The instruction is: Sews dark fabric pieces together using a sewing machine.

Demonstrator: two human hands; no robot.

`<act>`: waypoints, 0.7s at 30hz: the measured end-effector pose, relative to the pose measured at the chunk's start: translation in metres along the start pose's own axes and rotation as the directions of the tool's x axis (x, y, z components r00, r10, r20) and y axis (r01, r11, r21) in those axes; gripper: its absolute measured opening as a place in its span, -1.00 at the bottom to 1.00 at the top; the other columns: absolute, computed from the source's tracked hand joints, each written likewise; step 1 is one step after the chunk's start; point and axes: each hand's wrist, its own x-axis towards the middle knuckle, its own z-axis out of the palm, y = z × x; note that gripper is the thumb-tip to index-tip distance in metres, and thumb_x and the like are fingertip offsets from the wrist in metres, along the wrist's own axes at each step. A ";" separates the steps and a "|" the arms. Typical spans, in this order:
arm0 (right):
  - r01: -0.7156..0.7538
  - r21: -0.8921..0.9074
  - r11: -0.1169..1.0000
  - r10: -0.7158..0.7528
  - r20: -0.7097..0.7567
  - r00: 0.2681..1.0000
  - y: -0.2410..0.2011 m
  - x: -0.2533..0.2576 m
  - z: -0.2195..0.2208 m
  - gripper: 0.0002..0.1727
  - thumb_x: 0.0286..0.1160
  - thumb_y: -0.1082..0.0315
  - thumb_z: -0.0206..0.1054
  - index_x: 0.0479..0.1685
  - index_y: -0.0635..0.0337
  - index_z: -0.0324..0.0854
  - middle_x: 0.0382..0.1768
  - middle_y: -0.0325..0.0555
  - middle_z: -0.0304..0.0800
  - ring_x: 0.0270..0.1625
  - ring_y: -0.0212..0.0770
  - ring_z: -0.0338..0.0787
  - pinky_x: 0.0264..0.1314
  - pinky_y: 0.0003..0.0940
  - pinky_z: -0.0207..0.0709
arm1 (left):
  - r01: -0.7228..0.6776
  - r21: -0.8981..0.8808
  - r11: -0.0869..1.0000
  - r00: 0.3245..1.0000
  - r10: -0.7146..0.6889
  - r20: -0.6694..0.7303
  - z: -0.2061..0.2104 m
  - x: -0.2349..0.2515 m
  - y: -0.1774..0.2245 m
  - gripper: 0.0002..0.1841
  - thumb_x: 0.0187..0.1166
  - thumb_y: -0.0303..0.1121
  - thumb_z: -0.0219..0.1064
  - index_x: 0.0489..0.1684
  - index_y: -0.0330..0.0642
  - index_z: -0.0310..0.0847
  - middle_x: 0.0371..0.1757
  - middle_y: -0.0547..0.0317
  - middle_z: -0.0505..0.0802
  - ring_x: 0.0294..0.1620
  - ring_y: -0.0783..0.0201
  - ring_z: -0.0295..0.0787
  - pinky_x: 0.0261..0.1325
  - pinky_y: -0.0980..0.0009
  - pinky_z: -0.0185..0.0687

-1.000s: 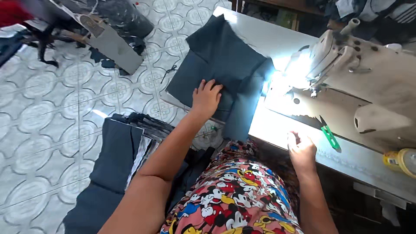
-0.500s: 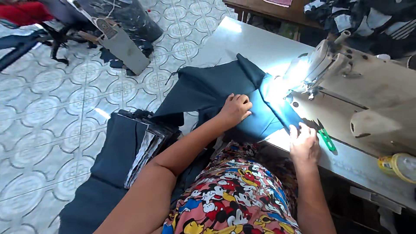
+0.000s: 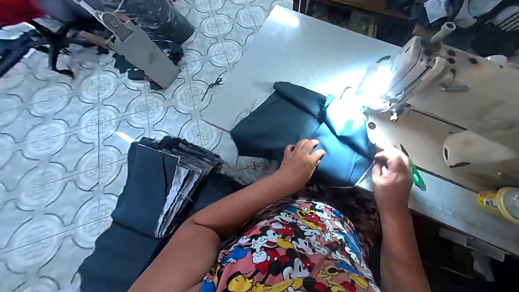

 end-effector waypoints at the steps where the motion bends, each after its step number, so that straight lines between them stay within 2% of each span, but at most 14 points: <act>1: 0.104 0.055 0.993 -0.107 0.067 0.992 -0.002 -0.007 -0.003 -0.81 0.58 0.46 0.21 -0.07 0.28 0.75 0.32 0.05 0.81 0.53 0.14 0.65 0.54 0.13 0.51 | -0.014 -0.008 1.000 1.000 0.014 -0.001 0.000 -0.001 -0.002 -0.69 0.74 -0.23 0.25 0.35 0.01 0.72 0.55 0.01 0.64 0.63 -0.07 0.47 0.42 -0.25 0.47; 3: 0.186 0.130 0.974 -0.207 0.176 0.962 -0.006 -0.017 -0.006 -0.72 0.59 0.28 0.17 -0.02 0.06 0.82 0.22 -0.17 0.89 0.45 0.01 0.73 0.41 0.14 0.56 | -0.036 -0.027 0.999 0.999 0.036 0.000 0.001 -0.002 -0.006 -0.69 0.73 -0.22 0.26 0.32 -0.04 0.72 0.56 0.00 0.64 0.66 -0.07 0.46 0.47 -0.26 0.44; 4: 0.180 0.170 0.969 -0.211 0.189 0.959 -0.006 -0.020 -0.006 -0.65 0.61 0.19 0.10 0.04 0.01 0.83 0.14 -0.19 0.92 0.35 -0.04 0.79 0.31 0.12 0.59 | -0.041 -0.048 0.998 0.999 0.041 -0.002 0.002 -0.003 -0.008 -0.70 0.73 -0.23 0.25 0.27 -0.09 0.73 0.53 -0.02 0.66 0.66 -0.08 0.45 0.50 -0.26 0.41; 6: 0.098 0.214 0.972 -0.132 0.147 0.980 -0.009 -0.018 -0.009 -0.47 0.77 -0.03 -0.08 0.07 0.04 0.81 0.05 -0.14 0.93 0.24 -0.08 0.83 0.32 0.15 0.56 | -0.068 -0.086 0.994 0.997 0.065 -0.035 0.003 -0.006 -0.012 -0.72 0.74 -0.24 0.23 0.18 -0.16 0.74 0.37 -0.08 0.75 0.60 -0.10 0.53 0.51 -0.26 0.42; 7: 0.046 0.206 0.978 -0.068 0.103 0.992 -0.012 -0.013 -0.009 -0.43 0.84 -0.05 -0.11 0.06 0.11 0.79 0.00 -0.10 0.94 0.17 -0.08 0.85 0.36 0.16 0.53 | -0.074 -0.106 0.992 0.996 0.068 -0.052 0.003 -0.007 -0.013 -0.73 0.74 -0.25 0.23 0.17 -0.16 0.75 0.34 -0.06 0.77 0.57 -0.08 0.56 0.52 -0.23 0.44; 8: -0.014 0.184 0.983 0.002 0.067 0.998 -0.016 -0.007 -0.007 -0.47 0.87 0.03 -0.08 0.05 0.19 0.78 -0.03 -0.04 0.94 0.12 -0.07 0.87 0.32 0.13 0.55 | -0.083 -0.128 0.988 0.994 0.073 -0.079 0.002 -0.007 -0.014 -0.76 0.73 -0.28 0.24 0.12 -0.16 0.76 0.28 -0.03 0.80 0.53 -0.03 0.61 0.51 -0.17 0.48; 9: -0.075 0.139 0.987 0.068 0.051 0.996 -0.021 0.000 -0.002 -0.56 0.86 0.15 0.00 0.07 0.23 0.77 -0.05 0.01 0.94 0.05 -0.05 0.89 0.19 0.08 0.63 | -0.100 -0.151 0.983 0.989 0.082 -0.122 0.000 -0.006 -0.015 -0.79 0.70 -0.33 0.26 0.05 -0.17 0.78 0.20 0.00 0.82 0.44 0.01 0.68 0.46 -0.10 0.55; 10: -0.134 0.086 0.987 0.128 0.075 0.989 -0.025 0.007 0.004 -0.64 0.82 0.24 0.09 0.12 0.26 0.76 -0.05 0.07 0.92 -0.01 0.00 0.91 0.07 0.06 0.72 | -0.117 -0.170 0.978 0.980 0.087 -0.178 -0.004 -0.003 -0.017 -0.82 0.67 -0.39 0.27 -0.01 -0.20 0.78 0.14 0.00 0.84 0.35 0.05 0.74 0.41 0.00 0.64; 11: -0.184 0.045 0.982 0.178 0.121 0.977 -0.027 0.012 0.011 -0.68 0.79 0.30 0.13 0.16 0.26 0.76 -0.02 0.12 0.90 0.00 0.07 0.91 0.05 0.09 0.75 | -0.127 -0.175 0.976 0.969 0.084 -0.234 -0.009 0.002 -0.018 -0.83 0.65 -0.43 0.27 -0.02 -0.23 0.78 0.12 -0.01 0.84 0.30 0.07 0.76 0.37 0.08 0.68; 13: -0.210 -0.013 0.978 0.209 0.175 0.962 -0.026 0.014 0.027 -0.70 0.74 0.36 0.17 0.17 0.24 0.79 0.05 0.16 0.88 0.13 0.14 0.89 0.17 0.12 0.72 | -0.136 -0.137 0.981 0.933 0.081 -0.350 -0.024 0.016 -0.023 -0.80 0.66 -0.46 0.25 0.07 -0.26 0.75 0.17 -0.07 0.83 0.33 0.01 0.75 0.37 0.06 0.68; 15: -0.188 -0.047 0.981 0.194 0.174 0.966 -0.024 0.012 0.035 -0.70 0.72 0.38 0.18 0.18 0.23 0.79 0.09 0.16 0.86 0.20 0.15 0.84 0.26 0.07 0.69 | -0.124 -0.081 0.989 0.910 0.081 -0.406 -0.042 0.040 -0.035 -0.72 0.70 -0.46 0.20 0.26 -0.24 0.71 0.31 -0.12 0.79 0.43 -0.06 0.68 0.46 0.01 0.61; 18: -0.174 -0.071 0.982 0.183 0.147 0.972 -0.023 0.007 0.037 -0.69 0.68 0.40 0.22 0.23 0.21 0.78 0.12 0.21 0.83 0.25 0.18 0.81 0.30 0.03 0.67 | -0.026 -0.076 0.997 0.953 0.002 -0.303 -0.055 0.081 -0.062 -0.61 0.72 -0.42 0.23 0.49 -0.20 0.59 0.54 -0.20 0.62 0.55 -0.19 0.56 0.52 -0.06 0.53; 21: -0.183 -0.099 0.978 0.196 0.135 0.971 -0.020 0.006 0.035 -0.63 0.65 0.38 0.26 0.35 0.29 0.69 0.23 0.29 0.73 0.30 0.26 0.76 0.31 0.08 0.67 | 0.085 -0.016 0.996 0.981 -0.087 -0.175 -0.052 0.114 -0.077 -0.52 0.77 -0.30 0.22 0.67 -0.10 0.44 0.73 -0.09 0.46 0.58 -0.25 0.52 0.42 -0.13 0.59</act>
